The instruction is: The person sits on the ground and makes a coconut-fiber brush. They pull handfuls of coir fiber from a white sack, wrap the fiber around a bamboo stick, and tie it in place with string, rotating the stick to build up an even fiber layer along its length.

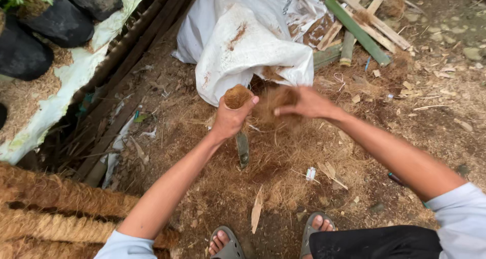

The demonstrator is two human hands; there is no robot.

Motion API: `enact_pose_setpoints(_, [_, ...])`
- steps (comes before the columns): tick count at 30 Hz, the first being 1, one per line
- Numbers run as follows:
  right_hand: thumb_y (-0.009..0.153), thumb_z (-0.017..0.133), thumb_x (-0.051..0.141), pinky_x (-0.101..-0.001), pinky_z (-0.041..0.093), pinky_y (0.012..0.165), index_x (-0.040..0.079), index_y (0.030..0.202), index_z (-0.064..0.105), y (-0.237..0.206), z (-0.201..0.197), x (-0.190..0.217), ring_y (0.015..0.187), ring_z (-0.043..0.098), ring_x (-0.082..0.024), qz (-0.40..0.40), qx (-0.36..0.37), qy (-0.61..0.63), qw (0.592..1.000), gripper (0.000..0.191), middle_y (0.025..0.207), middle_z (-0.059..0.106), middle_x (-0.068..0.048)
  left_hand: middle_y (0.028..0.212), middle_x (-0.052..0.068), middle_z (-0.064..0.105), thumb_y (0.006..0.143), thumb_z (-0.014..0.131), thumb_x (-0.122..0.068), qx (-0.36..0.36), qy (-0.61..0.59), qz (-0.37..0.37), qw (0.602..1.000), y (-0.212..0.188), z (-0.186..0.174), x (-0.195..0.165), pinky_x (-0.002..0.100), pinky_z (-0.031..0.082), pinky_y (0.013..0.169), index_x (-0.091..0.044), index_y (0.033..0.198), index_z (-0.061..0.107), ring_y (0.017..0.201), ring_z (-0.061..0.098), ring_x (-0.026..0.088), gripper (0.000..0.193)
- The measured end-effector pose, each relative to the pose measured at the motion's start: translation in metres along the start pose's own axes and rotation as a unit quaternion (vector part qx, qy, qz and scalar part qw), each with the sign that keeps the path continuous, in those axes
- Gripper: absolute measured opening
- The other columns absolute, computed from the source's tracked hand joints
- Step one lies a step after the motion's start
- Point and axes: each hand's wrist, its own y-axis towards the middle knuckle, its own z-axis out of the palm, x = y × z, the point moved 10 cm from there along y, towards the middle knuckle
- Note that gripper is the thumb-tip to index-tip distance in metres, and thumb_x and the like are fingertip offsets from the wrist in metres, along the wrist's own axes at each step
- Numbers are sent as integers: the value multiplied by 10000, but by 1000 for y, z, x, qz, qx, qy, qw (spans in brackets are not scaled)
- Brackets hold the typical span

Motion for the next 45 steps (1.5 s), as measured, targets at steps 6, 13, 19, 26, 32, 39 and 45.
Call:
enact_pose_setpoints(6, [946,780,176,-425,588,1040,66,1344,559,-41,-48,46,1210,627,-325,-236,-345,-13,908,469,1305,580,-216,655,-37,549,988,669,-328,-20,-20,31,999,3,-8,-4,295,469,536,-122,842,605,558,517,94,260])
enact_pose_setpoints(13, [802,577,-124,-466,526,871,86,1384,537,-40,-24,42,1106,659,-314,-153,-207,-26,966,620,1304,643,-208,677,-34,547,986,687,-297,-35,-11,27,999,5,-14,-4,301,482,567,-130,814,584,576,516,109,261])
enact_pose_setpoints(19, [914,555,-104,-332,655,676,111,1399,518,-22,-15,30,843,759,-274,-78,-122,-7,989,532,1162,696,-159,672,-41,548,968,679,-323,-44,16,19,999,9,-13,-4,298,476,563,-139,822,587,574,518,107,252])
enact_pose_setpoints(26, [932,721,185,-352,499,875,87,1383,523,-18,-13,7,1081,634,-222,-38,-153,171,973,503,1321,651,-131,648,-41,467,976,675,-377,13,24,-49,998,16,3,8,321,438,565,-122,989,637,552,441,124,259])
enact_pose_setpoints(32, [809,843,212,-406,555,814,60,1282,613,-12,-3,-19,907,672,-205,10,-109,253,961,547,1149,717,-138,724,-71,558,902,736,-431,25,82,-52,995,23,1,8,336,533,766,-133,1042,637,697,575,81,344])
enact_pose_setpoints(39, [910,661,148,-340,551,682,123,1299,638,-17,-1,-31,652,538,-172,98,-141,262,949,390,1001,756,-86,812,-8,531,932,709,-370,90,26,0,996,30,2,-3,460,526,848,-139,1188,543,788,589,170,382])
enact_pose_setpoints(45, [922,667,160,-503,591,876,89,1331,611,-18,12,-17,891,690,-342,159,-73,227,958,419,1144,733,-222,1066,18,637,992,635,-296,80,22,-2,997,34,-8,-3,508,486,995,-117,1206,541,1067,639,190,294])
